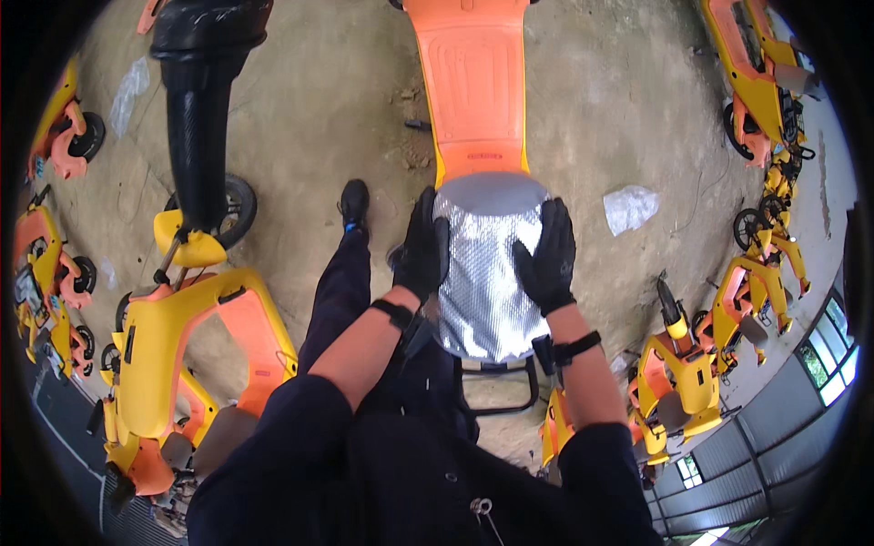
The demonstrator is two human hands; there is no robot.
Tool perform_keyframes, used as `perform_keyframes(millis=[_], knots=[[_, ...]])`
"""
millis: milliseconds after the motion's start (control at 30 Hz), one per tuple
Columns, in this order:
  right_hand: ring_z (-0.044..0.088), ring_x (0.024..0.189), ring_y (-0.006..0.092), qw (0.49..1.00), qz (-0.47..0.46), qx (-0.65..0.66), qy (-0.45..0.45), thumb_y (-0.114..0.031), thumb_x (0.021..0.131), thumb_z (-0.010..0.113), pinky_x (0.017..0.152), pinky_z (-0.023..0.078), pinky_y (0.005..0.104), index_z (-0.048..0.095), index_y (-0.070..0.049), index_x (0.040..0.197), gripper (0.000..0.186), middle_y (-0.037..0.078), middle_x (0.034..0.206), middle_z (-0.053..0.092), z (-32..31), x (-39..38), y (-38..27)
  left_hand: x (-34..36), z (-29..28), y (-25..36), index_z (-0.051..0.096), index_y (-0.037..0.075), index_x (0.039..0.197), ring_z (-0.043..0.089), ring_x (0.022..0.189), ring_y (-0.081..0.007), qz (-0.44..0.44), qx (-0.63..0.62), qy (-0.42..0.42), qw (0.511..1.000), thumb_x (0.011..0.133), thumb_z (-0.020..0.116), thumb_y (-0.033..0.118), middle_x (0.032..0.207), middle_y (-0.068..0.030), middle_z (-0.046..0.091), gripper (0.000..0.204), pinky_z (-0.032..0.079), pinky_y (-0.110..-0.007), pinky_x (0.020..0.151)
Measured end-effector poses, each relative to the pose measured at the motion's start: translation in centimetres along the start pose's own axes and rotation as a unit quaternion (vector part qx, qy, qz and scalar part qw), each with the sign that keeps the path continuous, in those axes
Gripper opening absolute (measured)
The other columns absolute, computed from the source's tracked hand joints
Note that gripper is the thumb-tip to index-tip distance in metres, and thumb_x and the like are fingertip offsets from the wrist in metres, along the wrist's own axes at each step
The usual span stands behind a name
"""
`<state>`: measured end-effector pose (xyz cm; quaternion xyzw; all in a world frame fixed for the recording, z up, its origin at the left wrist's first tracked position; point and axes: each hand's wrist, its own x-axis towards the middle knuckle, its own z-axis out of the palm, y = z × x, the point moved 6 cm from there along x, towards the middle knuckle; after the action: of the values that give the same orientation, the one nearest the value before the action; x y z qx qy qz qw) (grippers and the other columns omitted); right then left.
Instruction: The person opens the seat of an electric scooter and manipulates components inside the battery compartment by hand, then closes the seat and checks its latching.
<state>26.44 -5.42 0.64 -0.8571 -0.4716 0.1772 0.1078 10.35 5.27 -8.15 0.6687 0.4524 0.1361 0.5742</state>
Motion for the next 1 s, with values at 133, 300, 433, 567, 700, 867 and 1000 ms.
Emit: perform_keyframes(millis=[133,300,433,567,700,867,1000], knots=[[0.029,0.122,0.0410,1.000,-0.016,0.005,0.007,-0.038,0.077,0.057,0.101,0.023,0.0472,0.025,0.002,0.132,0.075,0.027,0.132,0.029,-0.1,-0.3,0.4,-1.1,-0.4,-0.1,0.024,-0.002,0.132,0.030,0.124,-0.0331,-0.031,-0.025,-0.032,0.999,0.091,0.036,0.030,0.133,-0.0229,0.031,0.054,0.024,-0.037,0.102],[0.020,0.125,0.0423,0.994,-0.102,-0.009,-0.029,-0.046,0.075,0.058,0.099,0.017,0.0515,0.027,-0.003,0.133,0.078,0.025,0.137,0.021,-1.9,-2.0,-1.9,-1.7,-0.9,-0.3,0.027,0.000,0.132,0.027,0.125,-0.0364,0.032,0.226,0.006,0.974,0.089,0.041,0.035,0.133,-0.0255,0.029,0.057,0.021,-0.039,0.104],[0.019,0.126,0.0430,0.990,-0.040,-0.023,-0.131,-0.053,0.069,0.062,0.099,0.020,0.0532,0.022,-0.012,0.136,0.088,0.024,0.139,0.017,-2.1,-8.1,0.4,-6.3,-0.1,9.9,0.036,0.007,0.130,0.023,0.124,-0.0425,0.225,0.242,-0.076,0.941,0.081,0.055,0.038,0.132,-0.0225,0.031,0.061,0.016,-0.053,0.100],[0.020,0.124,0.0470,0.993,-0.008,0.022,-0.116,-0.055,0.068,0.062,0.100,0.021,0.0521,0.017,-0.007,0.137,0.095,0.028,0.138,0.014,-0.3,-10.7,2.1,-10.0,2.9,9.4,0.040,0.011,0.128,0.026,0.124,-0.0395,0.345,0.301,-0.161,0.874,0.082,0.047,0.042,0.133,-0.0173,0.033,0.056,0.012,-0.056,0.100],[0.021,0.123,0.0474,0.996,-0.030,0.012,-0.084,-0.056,0.068,0.061,0.100,0.021,0.0518,0.016,-0.006,0.136,0.096,0.029,0.137,0.012,-0.4,-10.9,2.0,-11.2,3.6,8.4,0.042,0.012,0.127,0.029,0.124,-0.0350,0.371,0.319,-0.159,0.858,0.081,0.046,0.045,0.132,-0.0152,0.036,0.057,0.013,-0.054,0.102],[0.010,0.129,0.0432,0.986,-0.017,0.090,-0.142,-0.058,0.066,0.063,0.104,0.015,0.0486,0.011,-0.005,0.137,0.103,0.029,0.138,0.008,-0.4,-12.2,2.2,-11.8,3.1,8.2,0.041,0.011,0.127,0.028,0.125,-0.0346,0.367,0.346,-0.190,0.842,0.079,0.049,0.042,0.134,-0.0131,0.035,0.057,0.013,-0.053,0.102],[0.008,0.130,0.0420,0.982,0.060,0.105,-0.147,-0.055,0.064,0.066,0.106,0.014,0.0434,0.007,0.000,0.136,0.108,0.029,0.138,0.008,-0.2,-13.5,2.6,-12.5,1.9,8.1,0.039,0.009,0.128,0.027,0.126,-0.0324,0.378,0.315,-0.212,0.844,0.080,0.051,0.037,0.134,-0.0140,0.033,0.057,0.014,-0.052,0.102]])
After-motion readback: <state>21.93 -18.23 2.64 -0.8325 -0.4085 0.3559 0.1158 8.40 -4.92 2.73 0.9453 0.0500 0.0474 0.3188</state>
